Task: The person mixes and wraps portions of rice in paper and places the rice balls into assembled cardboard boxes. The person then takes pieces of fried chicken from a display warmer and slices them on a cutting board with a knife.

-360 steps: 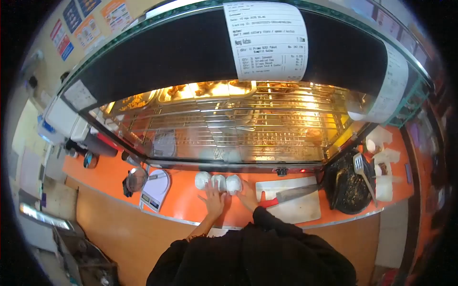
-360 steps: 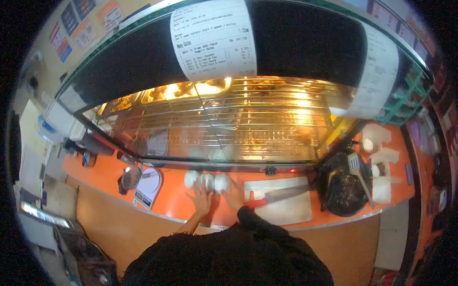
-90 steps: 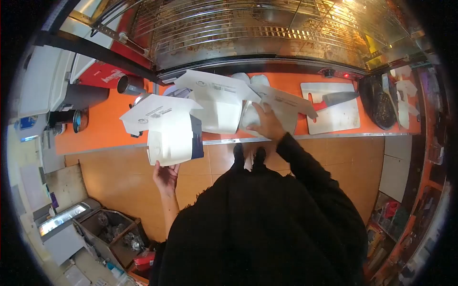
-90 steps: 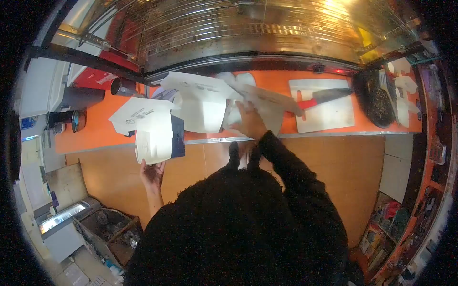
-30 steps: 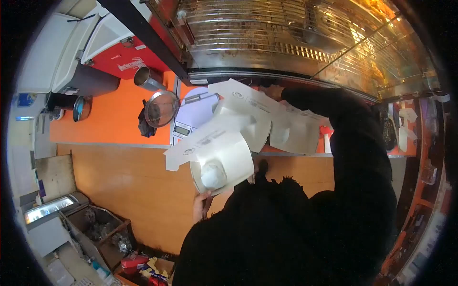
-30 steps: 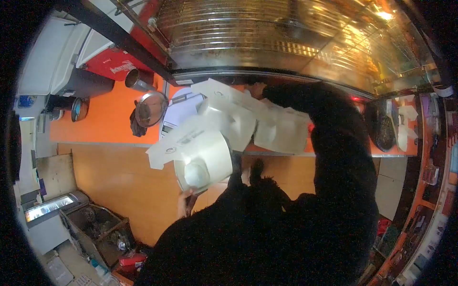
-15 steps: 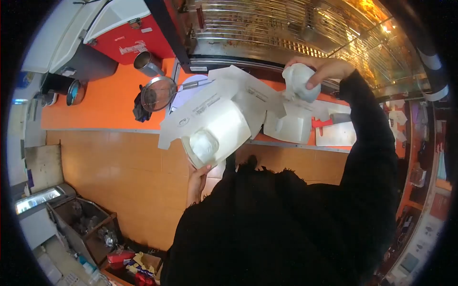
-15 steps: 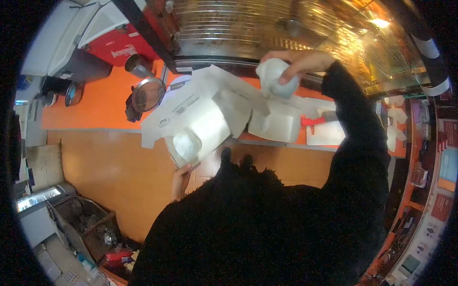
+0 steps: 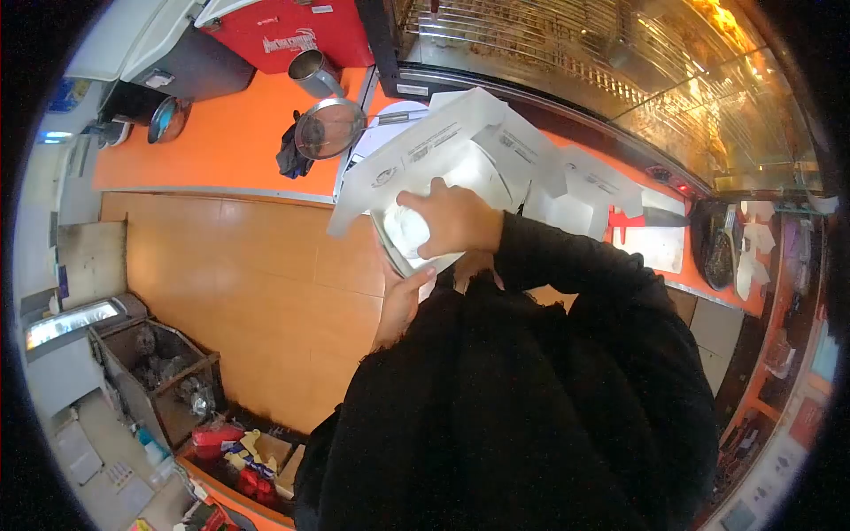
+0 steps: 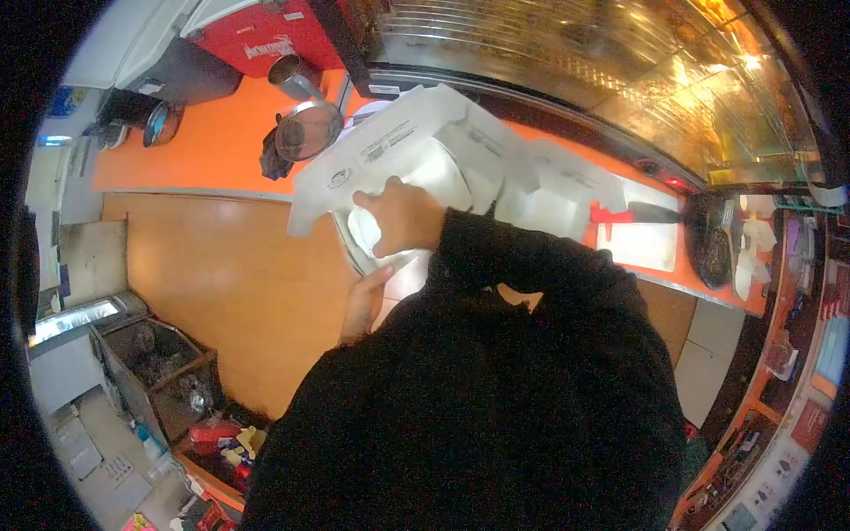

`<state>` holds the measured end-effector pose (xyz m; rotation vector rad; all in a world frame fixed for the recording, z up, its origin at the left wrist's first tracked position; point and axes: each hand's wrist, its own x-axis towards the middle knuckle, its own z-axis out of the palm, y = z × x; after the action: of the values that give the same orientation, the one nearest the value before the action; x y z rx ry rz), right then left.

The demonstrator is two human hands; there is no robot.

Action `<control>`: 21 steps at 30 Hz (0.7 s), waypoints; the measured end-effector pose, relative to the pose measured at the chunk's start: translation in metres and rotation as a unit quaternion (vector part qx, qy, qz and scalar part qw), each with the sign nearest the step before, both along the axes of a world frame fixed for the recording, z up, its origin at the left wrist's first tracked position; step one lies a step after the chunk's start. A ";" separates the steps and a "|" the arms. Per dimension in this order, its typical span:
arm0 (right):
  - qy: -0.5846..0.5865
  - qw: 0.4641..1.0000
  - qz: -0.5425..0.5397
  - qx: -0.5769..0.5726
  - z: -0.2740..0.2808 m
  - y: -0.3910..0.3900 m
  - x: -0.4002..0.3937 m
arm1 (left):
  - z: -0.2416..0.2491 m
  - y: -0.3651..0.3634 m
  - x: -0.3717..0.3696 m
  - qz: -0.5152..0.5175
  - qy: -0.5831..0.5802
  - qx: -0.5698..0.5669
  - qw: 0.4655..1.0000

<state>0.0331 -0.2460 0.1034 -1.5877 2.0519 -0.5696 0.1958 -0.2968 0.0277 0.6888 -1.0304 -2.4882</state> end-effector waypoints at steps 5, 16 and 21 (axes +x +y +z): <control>-0.466 0.879 0.024 0.095 0.014 0.004 -0.055 | -0.023 -0.016 0.025 -0.006 -0.040 0.066 0.997; -0.493 0.845 -0.204 0.032 0.007 0.057 -0.110 | -0.025 -0.081 0.083 0.074 -0.075 0.021 0.994; -0.151 0.904 -0.394 0.062 -0.166 -0.008 -0.086 | -0.008 -0.093 0.075 0.103 -0.061 -0.042 0.992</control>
<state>-0.0528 -0.2538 -0.0629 -0.4890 2.3642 -0.8678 0.2711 -0.3896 0.0197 0.8824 -1.0435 -2.2367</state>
